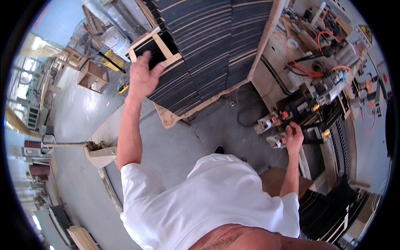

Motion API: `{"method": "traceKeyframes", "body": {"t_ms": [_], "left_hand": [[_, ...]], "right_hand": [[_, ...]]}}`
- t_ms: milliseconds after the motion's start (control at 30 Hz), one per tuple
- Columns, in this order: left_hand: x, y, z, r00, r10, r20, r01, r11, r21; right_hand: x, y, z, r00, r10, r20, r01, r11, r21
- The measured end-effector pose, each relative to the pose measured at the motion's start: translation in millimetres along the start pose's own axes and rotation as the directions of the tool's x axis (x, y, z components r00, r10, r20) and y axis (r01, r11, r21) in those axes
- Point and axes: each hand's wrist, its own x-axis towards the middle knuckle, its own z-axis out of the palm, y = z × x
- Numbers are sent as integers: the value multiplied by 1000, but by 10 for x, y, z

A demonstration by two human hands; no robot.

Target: The person repeatedly picks up small wooden frames from a stack, places them into a machine, and then removes them to place them on a different stack. The person handles the frames one at a time in a repetitive cycle.

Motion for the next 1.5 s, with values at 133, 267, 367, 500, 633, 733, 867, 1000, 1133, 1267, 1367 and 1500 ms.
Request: {"method": "traceKeyframes", "body": {"t_ms": [133, 267, 367, 500, 633, 733, 867, 1000, 1133, 1267, 1367, 1500], "left_hand": [[-147, 316, 183, 998, 63, 29, -67, 985, 159], [-220, 299, 243, 994, 97, -49, -91, 990, 111], [-181, 314, 261, 992, 126, -29, -122, 986, 110], [-292, 906, 374, 943, 209, -260, -220, 975, -14], [-731, 2038, 894, 993, 44, -113, -101, 810, -578], [-1158, 2833, 1632, 967, 127, 222, 108, 583, -805], [-1582, 3793, 2588, 762, 401, 509, 354, 401, -845], [-1576, 4678, 3239, 546, 555, 627, 538, 341, -771], [-1168, 5519, 3847, 521, 559, 646, 594, 306, -744], [-556, 6280, 4605, 409, 508, 758, 795, 209, -569], [-187, 6727, 5094, 361, 450, 817, 871, 150, -467], [79, 7186, 5563, 346, 425, 836, 919, 27, -394]], "right_hand": [[-127, 112, -119, 1000, 25, 15, -26, 993, 116], [-347, 257, -352, 1000, -9, -27, 13, 987, 157], [-528, 69, -623, 993, -61, -101, 59, 998, -14], [-765, -39, -1088, 954, -217, -208, 199, 974, -104], [-1120, -598, -1802, 934, -208, -292, 106, 938, -329], [-1484, -935, -2382, 857, -320, -404, 92, 866, -491], [-2046, -1301, -3040, 685, -398, -610, -159, 736, -658], [-2469, -1272, -3552, 606, -274, -746, -675, 318, -666], [-2567, -1303, -3662, 430, 315, -846, -846, 468, -255], [-2594, -1112, -3684, 407, 151, -901, -784, 563, -260], [-2444, -1210, -3575, 401, 39, -915, -761, 570, -309], [-2182, -1516, -3308, 453, -64, -889, -672, 630, -388]]}}
